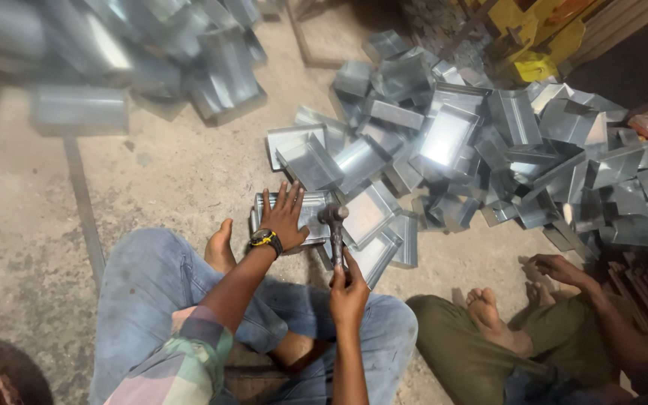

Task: The person is using a hammer to fold and flatten the edges of various metal boxes and sheets while sitting on the floor.

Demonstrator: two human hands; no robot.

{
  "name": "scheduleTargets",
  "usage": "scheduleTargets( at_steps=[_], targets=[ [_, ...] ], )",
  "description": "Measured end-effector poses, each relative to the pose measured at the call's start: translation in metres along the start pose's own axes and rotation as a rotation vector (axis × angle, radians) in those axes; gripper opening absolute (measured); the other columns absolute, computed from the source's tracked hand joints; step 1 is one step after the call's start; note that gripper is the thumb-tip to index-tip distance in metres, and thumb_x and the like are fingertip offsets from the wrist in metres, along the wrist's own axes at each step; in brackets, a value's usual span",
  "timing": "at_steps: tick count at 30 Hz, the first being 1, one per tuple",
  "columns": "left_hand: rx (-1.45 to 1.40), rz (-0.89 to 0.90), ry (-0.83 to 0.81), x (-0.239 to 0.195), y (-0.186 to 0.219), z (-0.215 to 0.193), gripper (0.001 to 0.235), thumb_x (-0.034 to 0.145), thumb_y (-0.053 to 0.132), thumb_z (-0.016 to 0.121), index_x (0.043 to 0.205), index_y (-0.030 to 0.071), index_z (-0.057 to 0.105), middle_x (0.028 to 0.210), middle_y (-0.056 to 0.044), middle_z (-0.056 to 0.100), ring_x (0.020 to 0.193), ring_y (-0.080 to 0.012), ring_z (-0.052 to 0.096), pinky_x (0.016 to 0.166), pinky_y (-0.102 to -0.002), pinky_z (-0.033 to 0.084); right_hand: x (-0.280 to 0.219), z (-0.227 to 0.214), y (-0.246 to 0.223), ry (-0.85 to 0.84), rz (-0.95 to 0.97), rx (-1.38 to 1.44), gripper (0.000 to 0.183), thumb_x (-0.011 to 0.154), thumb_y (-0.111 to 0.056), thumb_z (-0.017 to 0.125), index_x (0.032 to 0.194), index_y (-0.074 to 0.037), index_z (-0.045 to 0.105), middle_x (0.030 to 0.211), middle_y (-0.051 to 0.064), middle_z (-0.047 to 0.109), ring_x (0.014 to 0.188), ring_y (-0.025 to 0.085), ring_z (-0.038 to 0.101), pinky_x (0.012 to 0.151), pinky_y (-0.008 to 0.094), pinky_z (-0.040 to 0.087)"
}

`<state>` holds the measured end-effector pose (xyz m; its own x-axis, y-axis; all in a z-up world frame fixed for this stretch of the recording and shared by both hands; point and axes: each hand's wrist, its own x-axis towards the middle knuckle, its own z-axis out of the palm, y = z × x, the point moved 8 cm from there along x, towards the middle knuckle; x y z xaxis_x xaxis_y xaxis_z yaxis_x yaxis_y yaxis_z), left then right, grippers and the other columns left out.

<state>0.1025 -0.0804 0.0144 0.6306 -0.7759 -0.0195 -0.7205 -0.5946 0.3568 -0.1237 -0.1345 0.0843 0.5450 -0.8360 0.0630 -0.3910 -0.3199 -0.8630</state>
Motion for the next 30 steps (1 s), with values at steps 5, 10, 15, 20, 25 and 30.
scheduleTargets(
  at_steps=[5, 10, 15, 20, 25, 30],
  targets=[
    [-0.012, 0.030, 0.007, -0.043, 0.009, 0.002, 0.104, 0.076, 0.048, 0.059, 0.161, 0.006, 0.016, 0.172, -0.012, 0.005, 0.158, -0.0321, -0.003, 0.120, -0.067, -0.004, -0.026, -0.027, -0.065, 0.081, -0.162, 0.442, 0.052, 0.099, -0.009, 0.059, 0.151, -0.009, 0.050, 0.072, 0.001, 0.062, 0.055, 0.006, 0.048, 0.048, 0.023, 0.039],
    [-0.014, 0.023, 0.001, -0.052, 0.009, 0.001, 0.102, 0.076, 0.047, 0.058, 0.161, 0.006, 0.018, 0.172, -0.012, 0.005, 0.158, -0.0321, -0.002, 0.121, -0.066, -0.004, -0.015, -0.024, -0.065, 0.167, -0.256, 0.460, 0.050, 0.103, -0.007, 0.055, 0.152, -0.007, 0.048, 0.080, 0.001, 0.059, 0.063, 0.006, 0.049, 0.054, 0.024, 0.040],
    [-0.031, 0.084, 0.165, -0.057, 0.015, -0.008, 0.102, 0.074, 0.045, 0.063, 0.159, 0.006, 0.023, 0.170, -0.015, 0.011, 0.157, -0.0366, 0.006, 0.120, -0.067, 0.000, 0.014, 0.004, -0.006, 0.126, -0.149, -0.077, 0.042, 0.103, -0.013, 0.059, 0.144, -0.006, 0.058, 0.084, 0.009, 0.067, 0.070, 0.012, 0.063, 0.065, 0.031, 0.050],
    [-0.082, -0.064, 0.113, -0.029, 0.004, -0.003, 0.054, 0.088, 0.024, 0.063, 0.138, 0.010, 0.049, 0.146, -0.016, 0.052, 0.139, -0.0370, 0.045, 0.112, -0.058, 0.035, 0.015, -0.024, 0.033, 0.274, -0.014, -0.171, 0.046, 0.097, -0.014, 0.062, 0.142, -0.011, 0.062, 0.070, 0.013, 0.064, 0.059, 0.020, 0.059, 0.061, 0.035, 0.048],
    [-0.097, -0.191, 0.146, -0.004, -0.024, -0.020, 0.018, 0.095, 0.013, 0.060, 0.112, 0.008, 0.060, 0.113, -0.016, 0.069, 0.107, -0.0375, 0.068, 0.085, -0.047, 0.057, 0.016, -0.030, 0.043, 0.238, 0.066, -0.047, 0.046, 0.097, -0.015, 0.063, 0.142, -0.013, 0.061, 0.066, 0.010, 0.064, 0.057, 0.017, 0.059, 0.057, 0.034, 0.048],
    [-0.229, -0.266, -0.017, -0.053, -0.032, -0.011, 0.037, 0.096, 0.029, 0.062, 0.125, 0.008, 0.055, 0.105, -0.020, 0.072, 0.103, -0.0403, 0.070, 0.086, -0.051, 0.056, 0.024, -0.025, 0.047, 0.200, 0.136, -0.002, 0.048, 0.096, -0.016, 0.063, 0.144, -0.017, 0.060, 0.062, 0.008, 0.063, 0.055, 0.015, 0.058, 0.055, 0.033, 0.047]
  ],
)
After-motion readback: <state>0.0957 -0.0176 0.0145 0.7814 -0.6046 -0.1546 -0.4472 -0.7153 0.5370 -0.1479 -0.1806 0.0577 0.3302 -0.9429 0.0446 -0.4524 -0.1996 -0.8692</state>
